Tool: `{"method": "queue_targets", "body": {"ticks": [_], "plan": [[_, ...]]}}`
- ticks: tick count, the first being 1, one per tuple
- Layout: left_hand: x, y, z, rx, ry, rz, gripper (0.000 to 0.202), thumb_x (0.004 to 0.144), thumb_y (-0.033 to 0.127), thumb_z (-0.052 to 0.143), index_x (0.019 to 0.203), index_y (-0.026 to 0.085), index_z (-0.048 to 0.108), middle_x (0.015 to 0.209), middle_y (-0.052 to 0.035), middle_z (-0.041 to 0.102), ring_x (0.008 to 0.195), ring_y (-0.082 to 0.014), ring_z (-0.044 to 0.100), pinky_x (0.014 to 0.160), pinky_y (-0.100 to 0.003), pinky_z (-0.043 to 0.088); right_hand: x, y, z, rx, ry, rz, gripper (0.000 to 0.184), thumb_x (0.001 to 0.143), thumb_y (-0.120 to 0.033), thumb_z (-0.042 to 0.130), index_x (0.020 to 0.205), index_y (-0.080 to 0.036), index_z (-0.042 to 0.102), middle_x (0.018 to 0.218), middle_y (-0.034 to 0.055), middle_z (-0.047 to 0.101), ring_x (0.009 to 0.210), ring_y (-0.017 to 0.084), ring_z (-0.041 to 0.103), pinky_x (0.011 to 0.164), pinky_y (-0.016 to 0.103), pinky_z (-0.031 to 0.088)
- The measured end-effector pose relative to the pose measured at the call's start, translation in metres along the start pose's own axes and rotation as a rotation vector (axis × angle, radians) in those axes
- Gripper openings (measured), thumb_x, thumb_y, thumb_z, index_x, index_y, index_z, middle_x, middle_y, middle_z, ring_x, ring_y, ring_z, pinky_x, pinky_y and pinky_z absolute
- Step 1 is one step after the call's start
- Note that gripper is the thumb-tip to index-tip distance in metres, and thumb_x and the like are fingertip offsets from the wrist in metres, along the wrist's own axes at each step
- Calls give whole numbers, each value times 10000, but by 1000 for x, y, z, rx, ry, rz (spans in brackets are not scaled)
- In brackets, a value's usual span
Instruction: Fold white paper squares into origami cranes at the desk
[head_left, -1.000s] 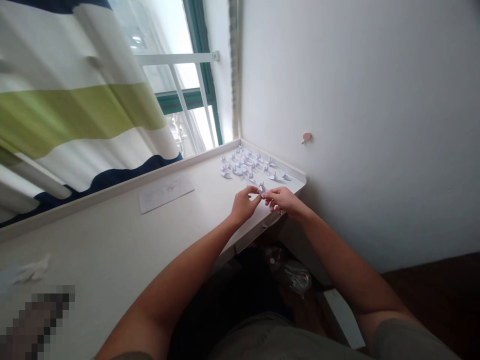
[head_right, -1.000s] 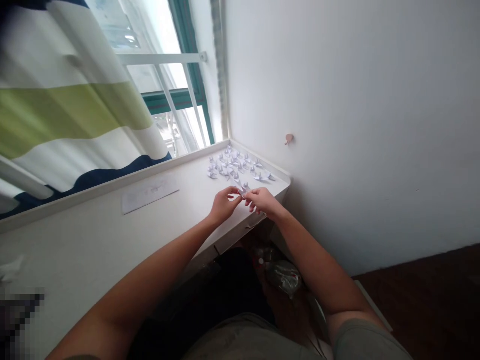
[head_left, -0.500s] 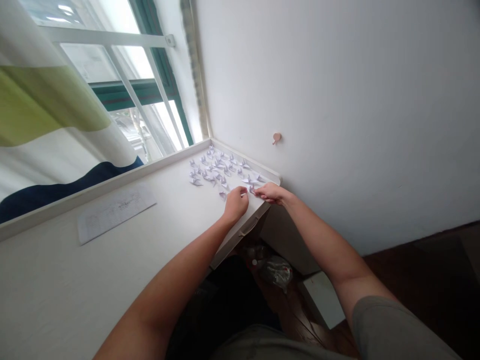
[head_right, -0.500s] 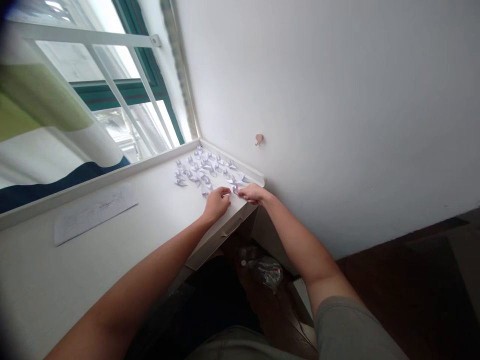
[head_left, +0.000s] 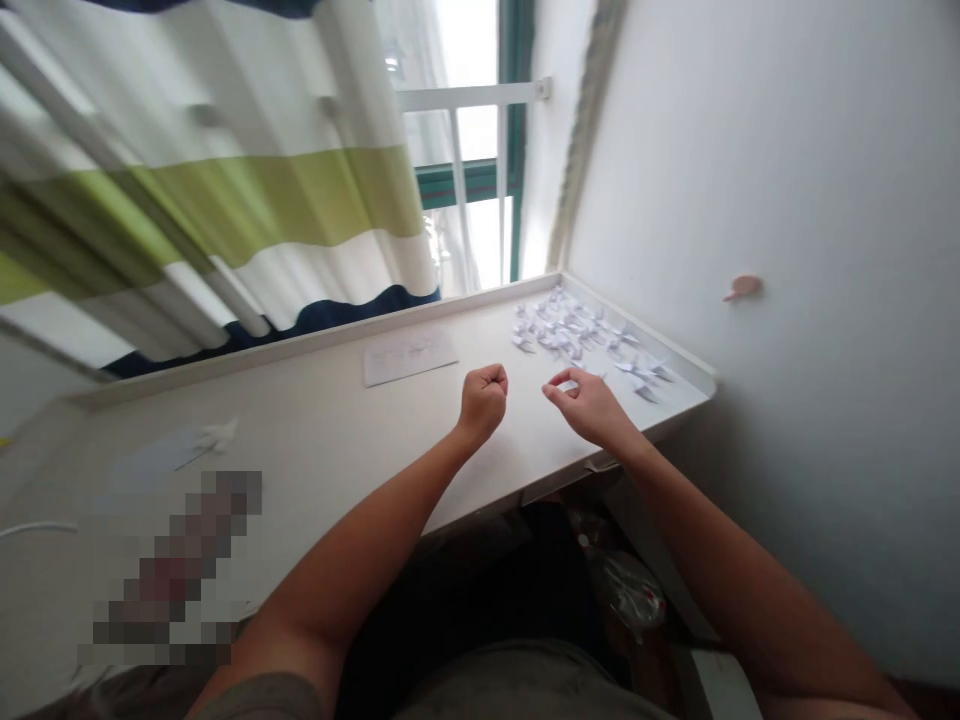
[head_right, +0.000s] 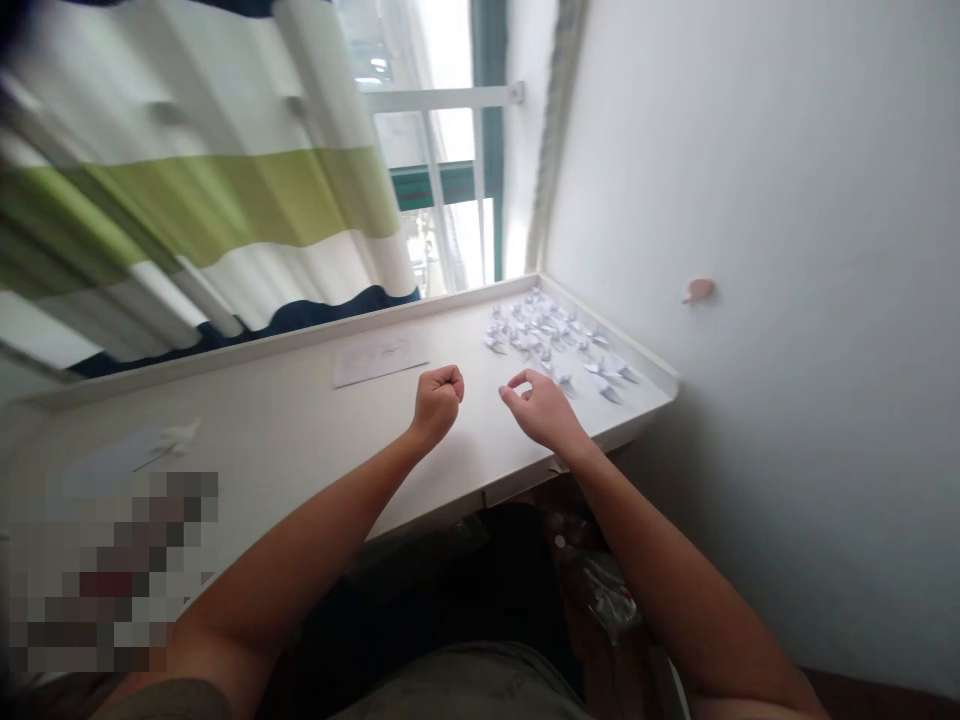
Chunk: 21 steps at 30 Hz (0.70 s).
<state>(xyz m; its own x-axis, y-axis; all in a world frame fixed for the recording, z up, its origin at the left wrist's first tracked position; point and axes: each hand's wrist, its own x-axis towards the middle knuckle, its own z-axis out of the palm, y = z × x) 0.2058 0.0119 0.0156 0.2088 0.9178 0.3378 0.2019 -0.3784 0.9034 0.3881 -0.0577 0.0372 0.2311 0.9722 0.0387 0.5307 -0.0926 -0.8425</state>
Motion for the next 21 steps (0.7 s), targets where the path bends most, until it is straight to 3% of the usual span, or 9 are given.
{"method": "queue_targets", "body": {"ticks": [2, 6, 9, 11, 13, 15, 18, 21], "plan": [[-7, -11, -63, 91, 139, -26, 193, 672, 115, 436, 542, 245, 496, 482, 6, 505, 505, -176, 485, 544, -309, 388, 7, -37, 47, 41, -197, -129, 186, 905, -392, 681, 970, -221, 653, 522, -51, 556, 496, 169, 511, 557, 303, 378], [-47, -23, -202, 345, 324, -89, 263, 768, 161, 471, 617, 233, 673, 593, -31, 679, 565, -205, 610, 641, -347, 519, 19, -108, 140, 99, -411, -364, 163, 931, -321, 653, 1046, -206, 661, 594, -47, 582, 572, 174, 584, 581, 295, 417], [-88, -23, -296, 534, 318, -155, 303, 823, 194, 533, 842, 237, 833, 972, -68, 842, 946, -265, 763, 967, -402, 574, 23, -152, 207, 21, -549, -532, 169, 946, -278, 658, 1070, -177, 711, 707, 11, 696, 678, 193, 658, 636, 303, 465], [-114, -24, -346, 640, 302, -217, 344, 870, 221, 552, 1036, 222, 853, 1201, -78, 827, 1192, -288, 731, 1128, -426, 513, 23, -178, 251, -48, -603, -672, 163, 943, -241, 684, 1075, -172, 752, 830, 52, 771, 774, 201, 704, 704, 303, 504], [-135, -29, -382, 737, 307, -282, 399, 945, 245, 513, 1191, 175, 818, 1356, -107, 772, 1317, -284, 678, 1209, -427, 450, 21, -200, 293, -139, -637, -801, 195, 959, -207, 678, 1125, -173, 774, 979, 78, 813, 894, 205, 742, 793, 300, 540], [-148, -40, -407, 822, 326, -353, 435, 1016, 275, 455, 1282, 151, 775, 1421, -129, 734, 1359, -279, 656, 1220, -425, 440, 17, -217, 334, -174, -664, -839, 223, 971, -190, 663, 1156, -161, 783, 1015, 94, 824, 932, 220, 756, 830, 317, 558], [-157, -63, -431, 924, 346, -450, 432, 1067, 346, 441, 1249, 155, 783, 1352, -159, 764, 1321, -312, 681, 1182, -456, 475, 13, -235, 385, -227, -685, -900, 267, 989, -165, 623, 1205, -144, 779, 1134, 123, 820, 1019, 238, 763, 912, 344, 576], [-156, -83, -447, 1003, 356, -480, 432, 1066, 294, 457, 1355, 122, 727, 1468, -184, 691, 1405, -319, 621, 1225, -472, 432, 12, -245, 423, -294, -699, -997, 327, 990, -149, 617, 1284, -149, 759, 1355, 148, 756, 1240, 282, 705, 1086, 403, 525]]}}
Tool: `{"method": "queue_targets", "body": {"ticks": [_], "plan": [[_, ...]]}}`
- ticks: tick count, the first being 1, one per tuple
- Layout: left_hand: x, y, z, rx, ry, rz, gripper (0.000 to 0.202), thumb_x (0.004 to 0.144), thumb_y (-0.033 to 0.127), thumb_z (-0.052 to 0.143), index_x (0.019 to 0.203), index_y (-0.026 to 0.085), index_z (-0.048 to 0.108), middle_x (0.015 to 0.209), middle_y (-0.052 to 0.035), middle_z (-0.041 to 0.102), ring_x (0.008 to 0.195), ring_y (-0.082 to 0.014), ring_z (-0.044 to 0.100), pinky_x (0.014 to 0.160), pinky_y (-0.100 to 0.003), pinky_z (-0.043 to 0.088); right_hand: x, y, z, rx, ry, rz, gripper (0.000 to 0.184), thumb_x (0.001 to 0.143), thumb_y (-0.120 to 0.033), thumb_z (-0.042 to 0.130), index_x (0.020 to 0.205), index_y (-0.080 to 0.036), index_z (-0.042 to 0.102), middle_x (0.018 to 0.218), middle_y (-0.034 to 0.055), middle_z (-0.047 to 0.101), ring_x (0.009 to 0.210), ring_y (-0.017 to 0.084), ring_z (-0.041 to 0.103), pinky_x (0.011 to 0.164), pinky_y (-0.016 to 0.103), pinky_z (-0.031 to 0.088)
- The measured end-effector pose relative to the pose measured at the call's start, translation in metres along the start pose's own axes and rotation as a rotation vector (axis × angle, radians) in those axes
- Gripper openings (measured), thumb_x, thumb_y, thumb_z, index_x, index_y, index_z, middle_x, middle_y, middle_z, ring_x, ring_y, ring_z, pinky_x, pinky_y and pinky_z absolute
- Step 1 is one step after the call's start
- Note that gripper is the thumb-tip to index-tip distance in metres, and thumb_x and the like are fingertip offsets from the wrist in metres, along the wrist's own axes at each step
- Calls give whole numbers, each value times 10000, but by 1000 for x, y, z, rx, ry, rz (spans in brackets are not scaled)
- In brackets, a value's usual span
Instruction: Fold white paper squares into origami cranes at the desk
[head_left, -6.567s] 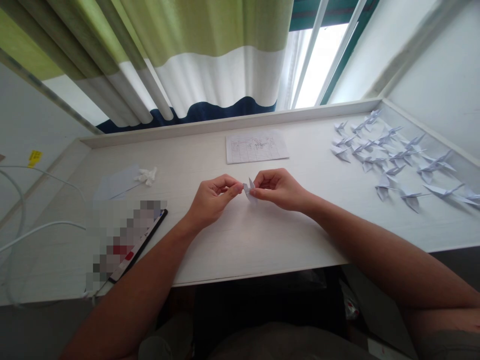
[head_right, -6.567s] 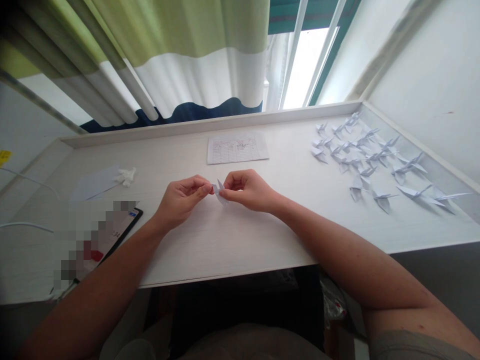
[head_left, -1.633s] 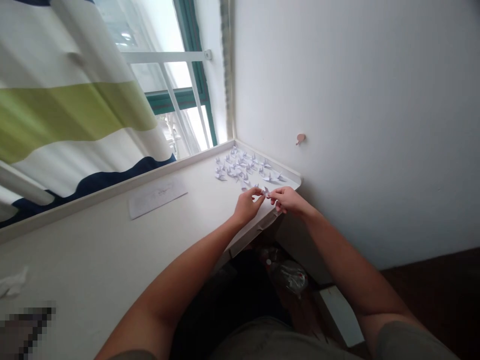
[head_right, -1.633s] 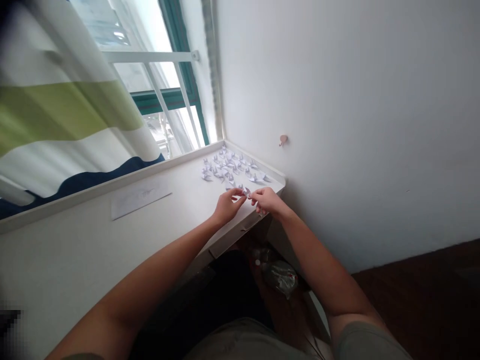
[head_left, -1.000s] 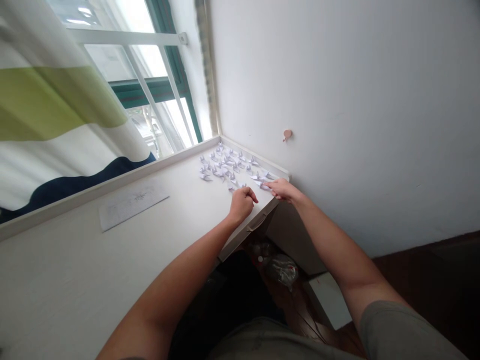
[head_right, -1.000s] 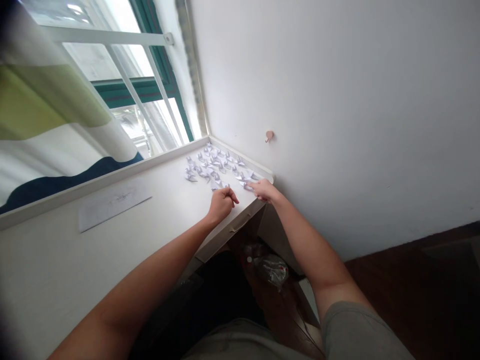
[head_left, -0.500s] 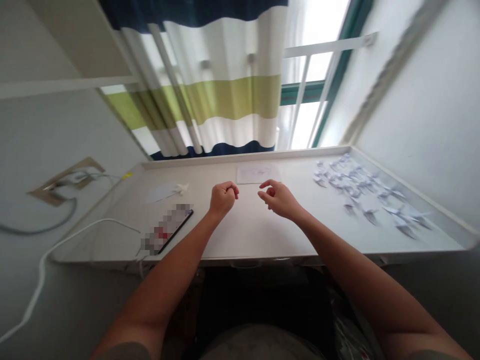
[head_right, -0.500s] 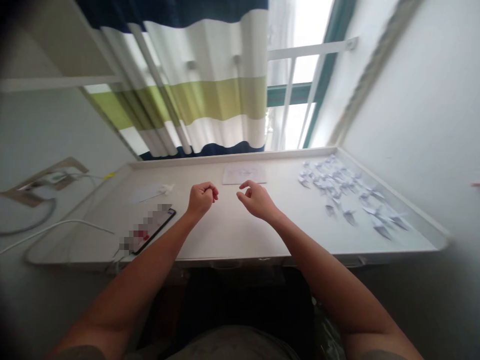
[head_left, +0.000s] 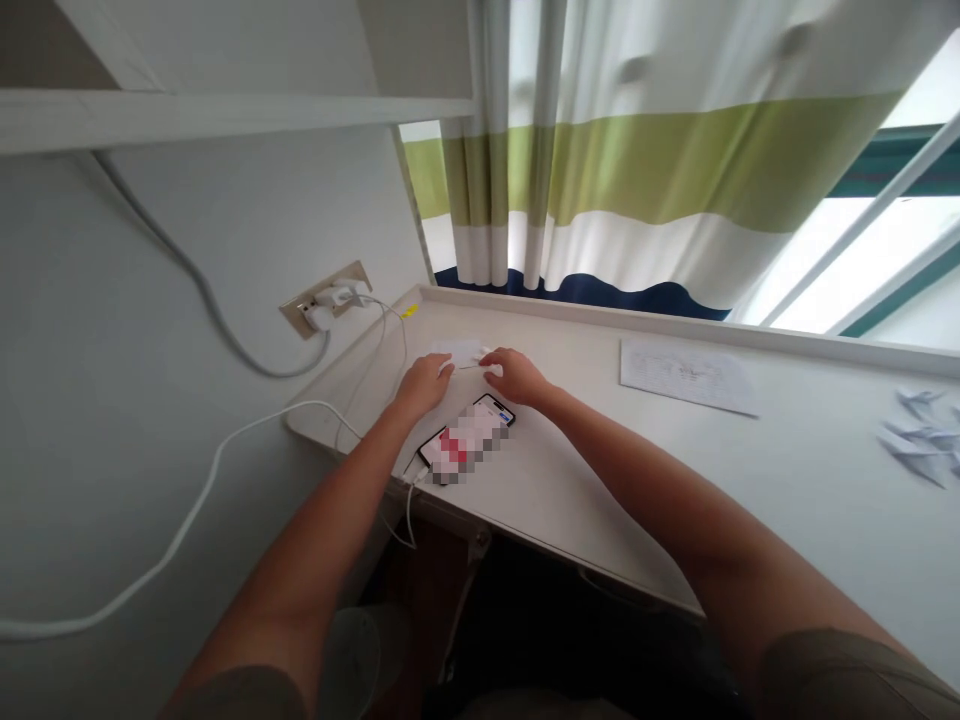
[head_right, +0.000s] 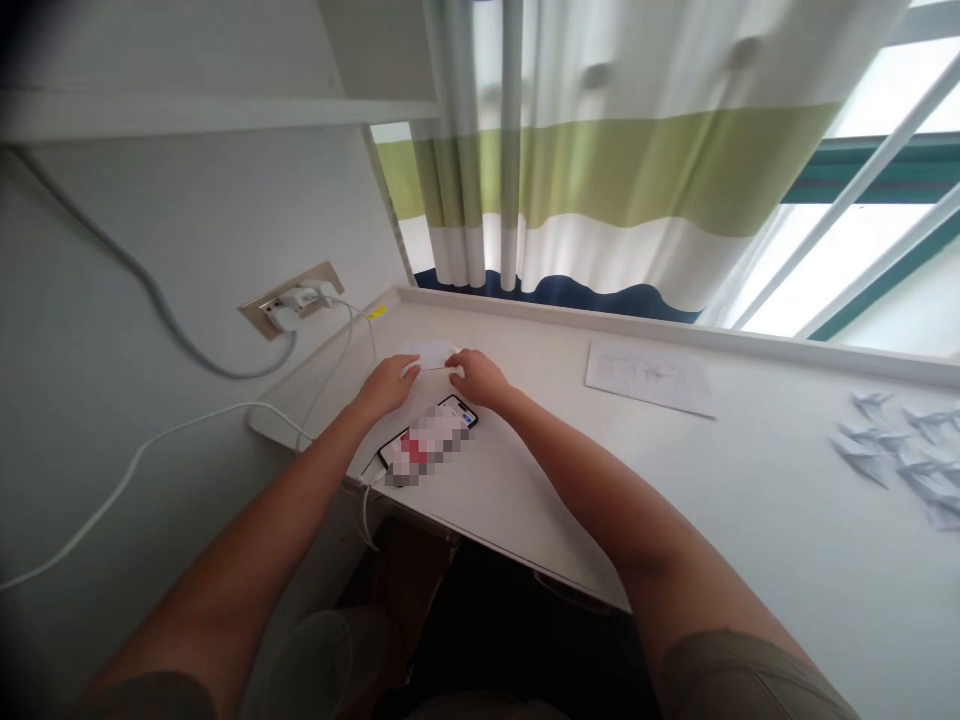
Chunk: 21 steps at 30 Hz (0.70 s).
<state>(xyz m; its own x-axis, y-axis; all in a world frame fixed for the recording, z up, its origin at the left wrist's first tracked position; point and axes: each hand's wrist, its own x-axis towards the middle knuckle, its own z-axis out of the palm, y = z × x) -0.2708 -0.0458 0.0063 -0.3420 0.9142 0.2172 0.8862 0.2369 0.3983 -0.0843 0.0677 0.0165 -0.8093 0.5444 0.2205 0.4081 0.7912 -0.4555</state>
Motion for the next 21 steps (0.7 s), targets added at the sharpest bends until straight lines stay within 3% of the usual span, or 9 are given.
{"method": "queue_targets", "body": {"ticks": [4, 8, 12, 15, 18, 21], "plan": [[15, -16, 5, 70, -55, 52, 414, 1017, 212, 557, 1399, 180, 712, 1524, -135, 660, 1451, -286, 588, 1248, -437, 412, 31, 5, 19, -89, -87, -100, 418, 1015, -113, 567, 1415, -113, 691, 1490, 185, 677, 1487, 300, 545, 1302, 487, 287], [24, -24, 4, 131, -97, 97, 339, 1000, 237, 616, 1296, 239, 781, 1437, -110, 726, 1363, -314, 657, 1191, -460, 462, 54, 16, 25, -125, -154, -156, 380, 1040, -165, 573, 1389, -121, 719, 1456, 171, 706, 1538, 283, 483, 1344, 495, 155], [30, -26, 3, 184, -122, 164, 280, 1007, 252, 616, 1199, 250, 821, 1336, -92, 781, 1259, -320, 704, 1104, -448, 499, 67, 24, 21, -284, -134, -254, 318, 1044, -251, 616, 1299, -172, 788, 1323, 153, 774, 1416, 318, 572, 1303, 552, 204], [32, -27, 4, 241, -124, 236, 287, 1029, 230, 559, 1125, 215, 828, 1244, -127, 808, 1200, -329, 719, 1057, -464, 500, 69, 30, 19, -324, -122, -339, 295, 1063, -266, 593, 1227, -168, 817, 1230, 143, 804, 1357, 318, 599, 1293, 561, 208], [33, -29, 3, 364, -110, 301, 306, 1039, 191, 511, 1125, 192, 805, 1153, -149, 819, 1139, -325, 738, 997, -452, 510, 69, 37, 22, -306, -91, -409, 291, 1058, -311, 621, 1242, -185, 809, 1252, 127, 803, 1362, 313, 592, 1288, 569, 214], [33, -29, 1, 454, -117, 314, 305, 1051, 200, 495, 1142, 198, 787, 1166, -144, 816, 1125, -315, 747, 959, -429, 518, 70, 40, 27, -322, -63, -471, 266, 1069, -259, 592, 1194, -192, 817, 1233, 111, 813, 1343, 292, 610, 1289, 559, 222]]}}
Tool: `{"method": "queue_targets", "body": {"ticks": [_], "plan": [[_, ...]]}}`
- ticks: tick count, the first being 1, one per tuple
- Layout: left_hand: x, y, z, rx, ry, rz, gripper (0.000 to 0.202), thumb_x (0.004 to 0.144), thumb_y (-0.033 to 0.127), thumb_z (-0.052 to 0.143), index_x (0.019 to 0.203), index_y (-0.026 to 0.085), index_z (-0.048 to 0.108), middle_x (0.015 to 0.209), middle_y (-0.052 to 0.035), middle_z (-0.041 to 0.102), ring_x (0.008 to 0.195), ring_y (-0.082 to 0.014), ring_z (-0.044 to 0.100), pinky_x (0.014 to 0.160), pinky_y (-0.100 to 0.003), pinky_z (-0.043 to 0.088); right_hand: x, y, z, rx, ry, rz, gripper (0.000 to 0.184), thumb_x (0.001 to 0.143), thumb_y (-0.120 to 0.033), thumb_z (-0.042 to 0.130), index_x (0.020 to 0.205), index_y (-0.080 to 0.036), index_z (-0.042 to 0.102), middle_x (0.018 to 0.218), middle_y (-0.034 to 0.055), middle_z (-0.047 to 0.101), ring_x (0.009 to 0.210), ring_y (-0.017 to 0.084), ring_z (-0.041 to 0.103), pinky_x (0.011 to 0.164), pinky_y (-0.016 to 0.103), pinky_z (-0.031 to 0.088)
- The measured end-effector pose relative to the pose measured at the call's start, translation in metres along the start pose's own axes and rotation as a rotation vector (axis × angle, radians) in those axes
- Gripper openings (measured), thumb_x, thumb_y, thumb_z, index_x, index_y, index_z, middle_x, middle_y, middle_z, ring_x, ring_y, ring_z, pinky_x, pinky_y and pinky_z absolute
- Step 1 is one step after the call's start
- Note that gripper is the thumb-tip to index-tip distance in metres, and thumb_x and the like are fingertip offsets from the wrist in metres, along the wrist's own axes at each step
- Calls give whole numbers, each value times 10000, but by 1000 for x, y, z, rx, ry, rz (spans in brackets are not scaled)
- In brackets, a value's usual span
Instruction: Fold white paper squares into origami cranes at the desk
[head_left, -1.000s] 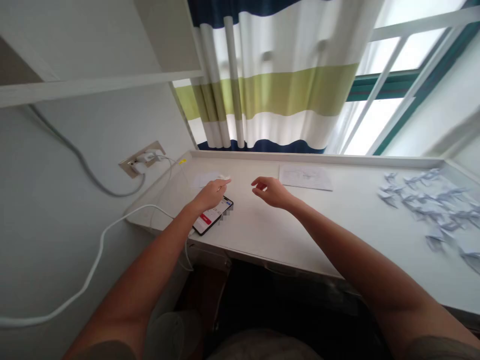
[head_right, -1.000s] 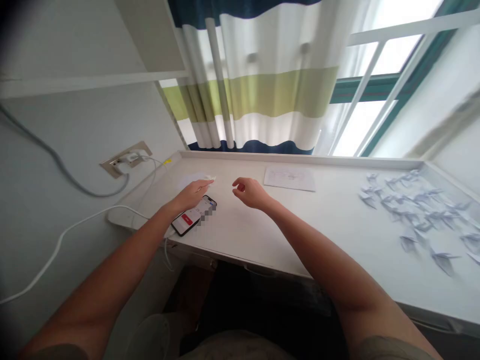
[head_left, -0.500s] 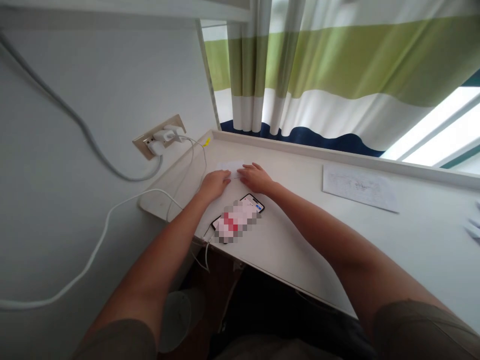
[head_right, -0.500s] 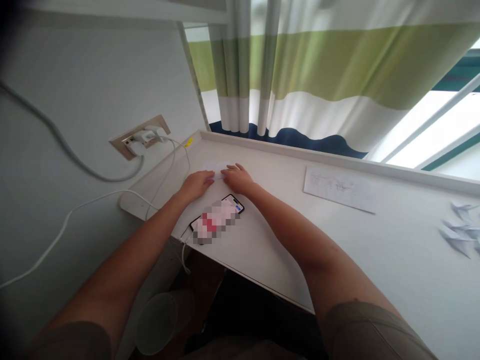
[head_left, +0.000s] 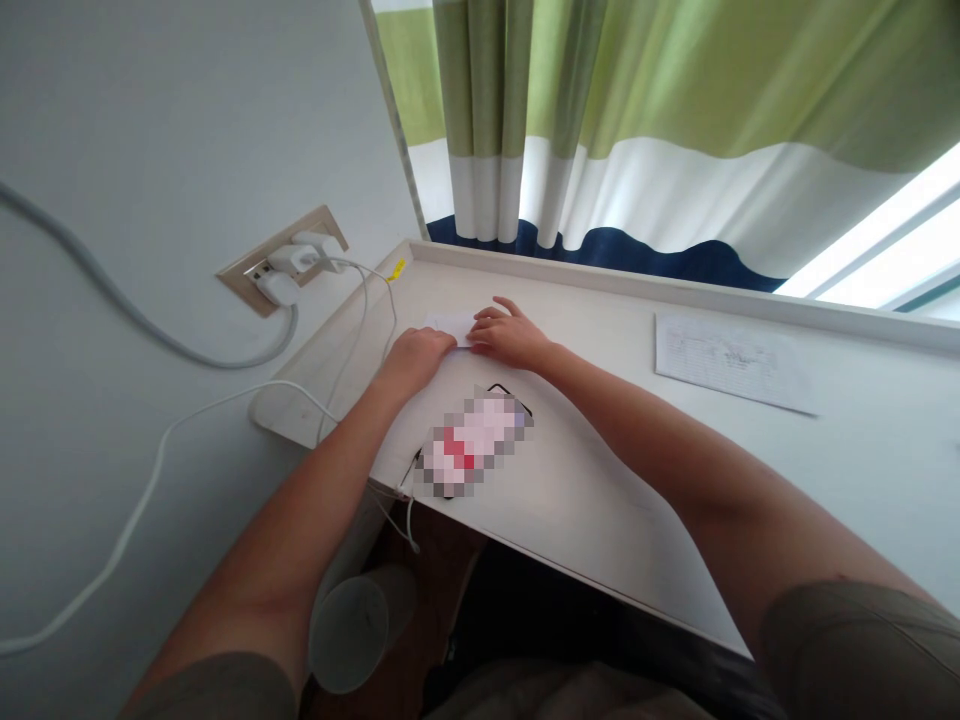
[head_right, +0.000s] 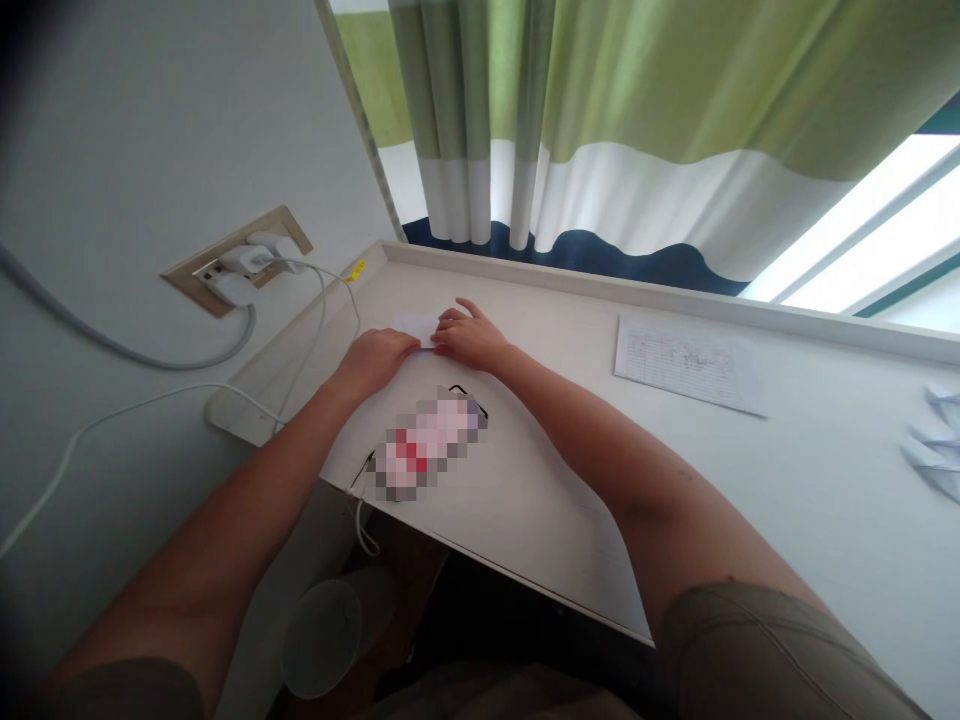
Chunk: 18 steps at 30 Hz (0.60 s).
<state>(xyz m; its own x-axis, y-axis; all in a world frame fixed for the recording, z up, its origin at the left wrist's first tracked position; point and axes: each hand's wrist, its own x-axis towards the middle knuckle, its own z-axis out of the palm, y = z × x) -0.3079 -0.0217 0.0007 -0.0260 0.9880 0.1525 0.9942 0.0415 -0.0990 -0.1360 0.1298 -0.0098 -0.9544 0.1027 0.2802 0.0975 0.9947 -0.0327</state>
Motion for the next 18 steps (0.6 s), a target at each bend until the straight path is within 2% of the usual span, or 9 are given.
{"method": "queue_targets", "body": {"ticks": [4, 8, 13, 15, 18], "plan": [[-1, 5, -11, 37, 1, -52, 346, 1062, 184, 436, 1150, 150, 769, 1129, -183, 809, 1094, -330, 755, 946, -446, 520, 7, -7, -1, -132, 24, -62, 299, 1046, -98, 525, 1061, -144, 820, 1076, 121, 828, 1189, 261, 678, 1276, 501, 270], [-5, 10, -29, 62, 20, -106, 384, 1077, 208, 389, 1133, 121, 759, 1100, -210, 798, 1076, -344, 752, 939, -459, 516, 19, -19, -13, -207, 80, -82, 304, 1043, -84, 516, 991, -137, 811, 970, 112, 823, 1058, 255, 692, 1252, 490, 293], [-13, 9, -46, 62, 63, -152, 355, 1085, 250, 402, 1136, 132, 733, 1089, -206, 788, 1077, -351, 736, 934, -458, 496, 29, -31, -31, -106, 14, -16, 242, 1050, -169, 610, 984, -173, 843, 995, 89, 841, 1109, 266, 698, 1248, 536, 268], [-17, 10, -50, 57, 114, -145, 351, 1085, 233, 386, 1139, 127, 716, 1080, -209, 782, 1073, -356, 729, 949, -470, 483, 29, -34, -38, -77, -1, -1, 231, 1061, -217, 622, 1033, -183, 849, 1052, 86, 843, 1148, 268, 694, 1256, 541, 253], [-26, 18, -56, 21, 230, -138, 335, 1084, 234, 388, 1110, 147, 710, 1060, -196, 780, 1076, -350, 717, 1002, -486, 462, 23, -37, -51, -56, 51, -1, 255, 1080, -217, 587, 1116, -209, 839, 1106, 72, 840, 1178, 260, 678, 1257, 521, 250]]}}
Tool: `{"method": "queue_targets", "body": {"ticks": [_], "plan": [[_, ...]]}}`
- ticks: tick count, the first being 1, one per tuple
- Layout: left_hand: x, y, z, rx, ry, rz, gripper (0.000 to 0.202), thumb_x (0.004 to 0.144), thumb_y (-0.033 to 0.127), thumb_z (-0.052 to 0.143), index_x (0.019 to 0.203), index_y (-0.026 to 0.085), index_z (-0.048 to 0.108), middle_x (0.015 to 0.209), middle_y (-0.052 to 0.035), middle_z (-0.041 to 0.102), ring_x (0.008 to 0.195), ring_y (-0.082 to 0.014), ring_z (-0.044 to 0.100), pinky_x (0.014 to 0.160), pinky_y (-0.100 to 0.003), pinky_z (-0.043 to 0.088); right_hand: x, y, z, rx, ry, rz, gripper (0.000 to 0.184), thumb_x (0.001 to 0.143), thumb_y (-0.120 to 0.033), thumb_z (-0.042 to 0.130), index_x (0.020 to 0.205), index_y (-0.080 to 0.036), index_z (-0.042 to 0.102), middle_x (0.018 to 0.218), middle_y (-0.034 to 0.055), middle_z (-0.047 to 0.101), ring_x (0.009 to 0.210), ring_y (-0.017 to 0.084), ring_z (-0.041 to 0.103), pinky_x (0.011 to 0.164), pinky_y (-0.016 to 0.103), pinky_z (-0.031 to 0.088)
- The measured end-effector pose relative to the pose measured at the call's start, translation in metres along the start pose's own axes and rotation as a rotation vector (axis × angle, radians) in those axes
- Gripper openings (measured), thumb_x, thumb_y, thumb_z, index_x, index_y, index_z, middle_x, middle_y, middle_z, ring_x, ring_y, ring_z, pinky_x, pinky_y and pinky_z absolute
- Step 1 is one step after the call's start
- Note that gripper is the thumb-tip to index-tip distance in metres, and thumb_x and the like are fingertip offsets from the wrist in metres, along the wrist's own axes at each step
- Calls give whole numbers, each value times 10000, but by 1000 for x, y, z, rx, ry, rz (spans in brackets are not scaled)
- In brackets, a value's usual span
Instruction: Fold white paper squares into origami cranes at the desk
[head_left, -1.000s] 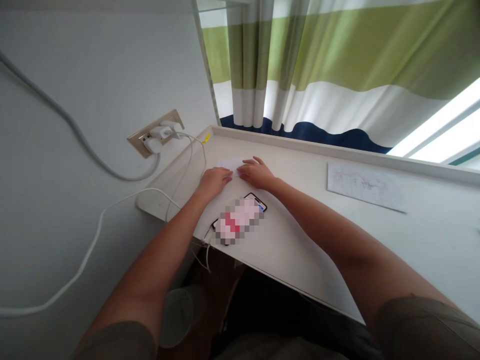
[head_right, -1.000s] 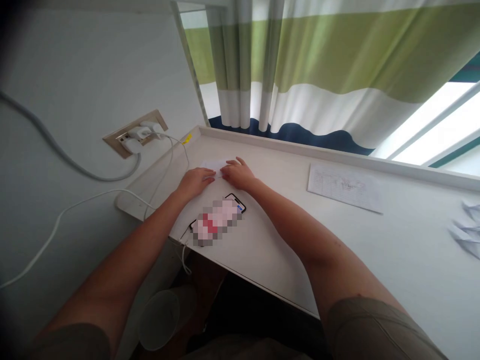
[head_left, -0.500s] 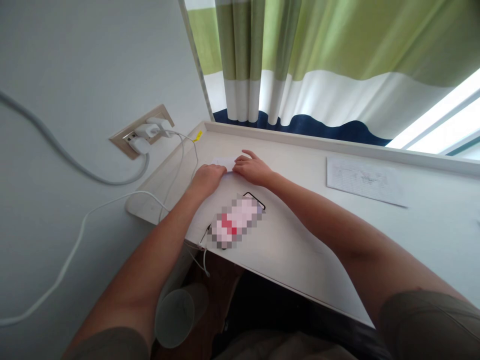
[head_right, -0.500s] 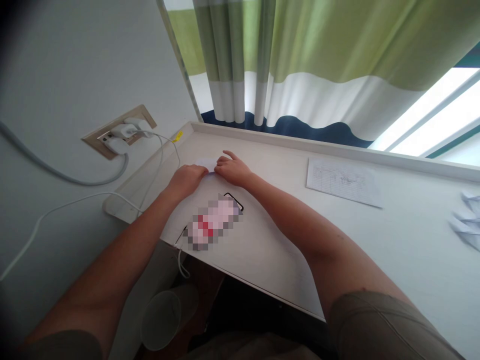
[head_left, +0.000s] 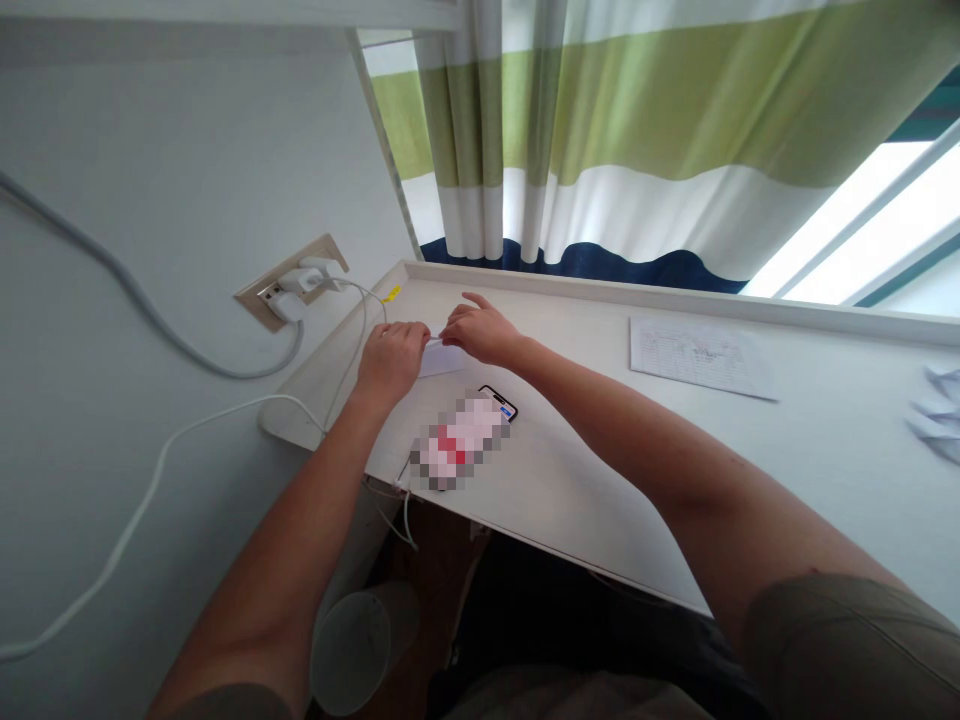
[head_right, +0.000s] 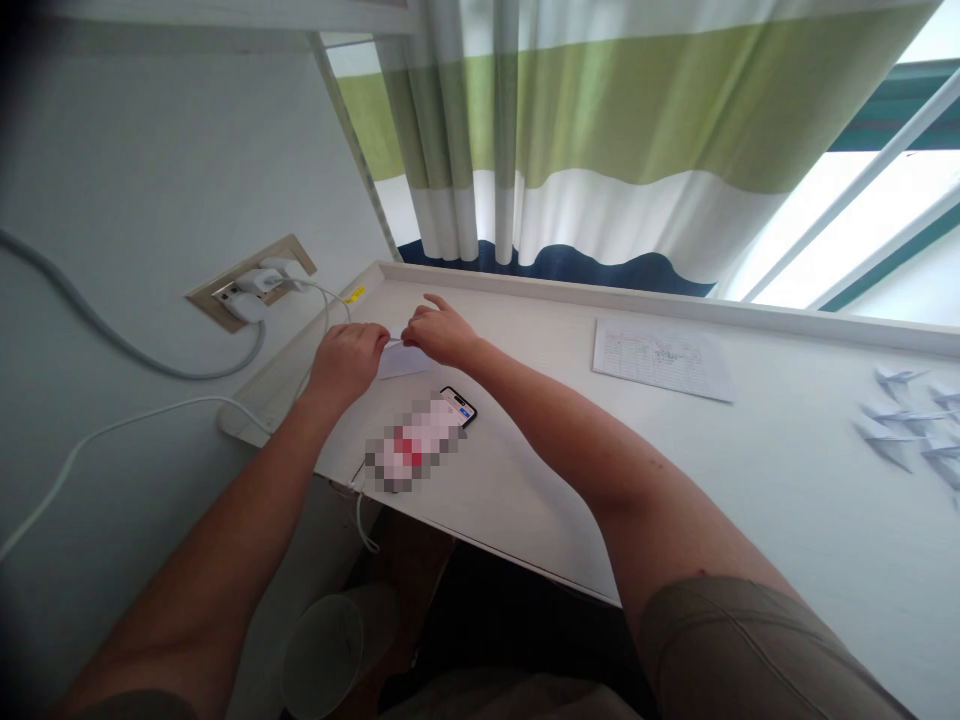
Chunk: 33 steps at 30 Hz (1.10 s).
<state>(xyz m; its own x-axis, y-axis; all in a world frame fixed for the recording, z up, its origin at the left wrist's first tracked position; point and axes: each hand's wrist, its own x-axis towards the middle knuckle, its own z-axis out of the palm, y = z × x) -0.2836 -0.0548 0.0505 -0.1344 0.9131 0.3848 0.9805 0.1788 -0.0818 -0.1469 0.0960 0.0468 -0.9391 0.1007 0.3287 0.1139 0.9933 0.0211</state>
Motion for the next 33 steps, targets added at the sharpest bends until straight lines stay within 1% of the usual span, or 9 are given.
{"method": "queue_targets", "body": {"ticks": [3, 6, 10, 15, 17, 19, 22, 27, 33], "plan": [[-5, 13, -10, -105, 138, 3, 320, 1089, 274, 400, 1091, 176, 704, 1072, -175, 781, 1083, -338, 707, 1031, -491, 454, -16, 2, -21, 26, 99, 17, 292, 1093, -219, 544, 1149, -193, 830, 1154, 97, 828, 1177, 270, 655, 1238, 503, 270], [-1, 34, -19, -307, 248, 26, 271, 1081, 350, 490, 1207, 197, 675, 1137, -130, 790, 1115, -310, 708, 1047, -477, 470, -49, 5, -49, 86, 173, 84, 313, 1092, -232, 530, 1123, -181, 838, 1111, 116, 825, 1139, 290, 653, 1186, 504, 319], [15, 80, -20, -767, 331, -45, 444, 1006, 454, 660, 1376, 219, 584, 1195, -82, 789, 1151, -252, 715, 1025, -407, 529, -124, 8, -81, 344, 313, 387, 302, 1055, -281, 571, 1074, -188, 858, 1045, 104, 830, 972, 281, 695, 914, 410, 483], [44, 163, -4, -1229, 74, 78, 508, 926, 583, 730, 1256, 197, 707, 1146, -104, 802, 1128, -268, 735, 982, -376, 551, -231, 15, -95, 743, 602, 769, 384, 907, -566, 741, 860, -204, 860, 840, 58, 806, 800, 267, 697, 749, 375, 521], [53, 200, 4, -1336, -17, 108, 477, 873, 585, 779, 1141, 192, 759, 1102, -94, 808, 1051, -263, 741, 903, -349, 558, -266, 20, -96, 889, 699, 831, 467, 800, -660, 808, 809, -195, 850, 804, 58, 787, 762, 249, 676, 726, 370, 523], [60, 233, 12, -1507, -139, 100, 476, 840, 620, 786, 983, 166, 776, 927, -80, 801, 868, -238, 736, 783, -329, 557, -295, 26, -96, 965, 773, 889, 506, 718, -689, 860, 803, -191, 849, 790, 58, 779, 749, 231, 663, 732, 366, 531], [64, 270, 18, -1600, -239, 68, 486, 745, 625, 863, 871, 164, 774, 781, -46, 765, 731, -199, 692, 706, -311, 547, -326, 31, -97, 1008, 820, 970, 555, 636, -724, 893, 763, -187, 835, 756, 56, 763, 728, 209, 647, 721, 354, 541], [65, 293, 15, -1584, -302, 48, 482, 716, 605, 894, 852, 156, 779, 739, -44, 750, 653, -168, 655, 592, -285, 549, -346, 35, -102, 1047, 804, 993, 584, 617, -743, 895, 768, -183, 824, 777, 58, 766, 739, 198, 650, 708, 336, 557], [69, 281, 21, -1522, -339, -46, 525, 706, 643, 892, 833, 158, 739, 737, -63, 754, 599, -184, 694, 495, -278, 554, -340, 41, -98, 1147, 772, 1010, 564, 607, -705, 926, 758, -176, 800, 786, 53, 761, 762, 189, 666, 694, 312, 565]]}}
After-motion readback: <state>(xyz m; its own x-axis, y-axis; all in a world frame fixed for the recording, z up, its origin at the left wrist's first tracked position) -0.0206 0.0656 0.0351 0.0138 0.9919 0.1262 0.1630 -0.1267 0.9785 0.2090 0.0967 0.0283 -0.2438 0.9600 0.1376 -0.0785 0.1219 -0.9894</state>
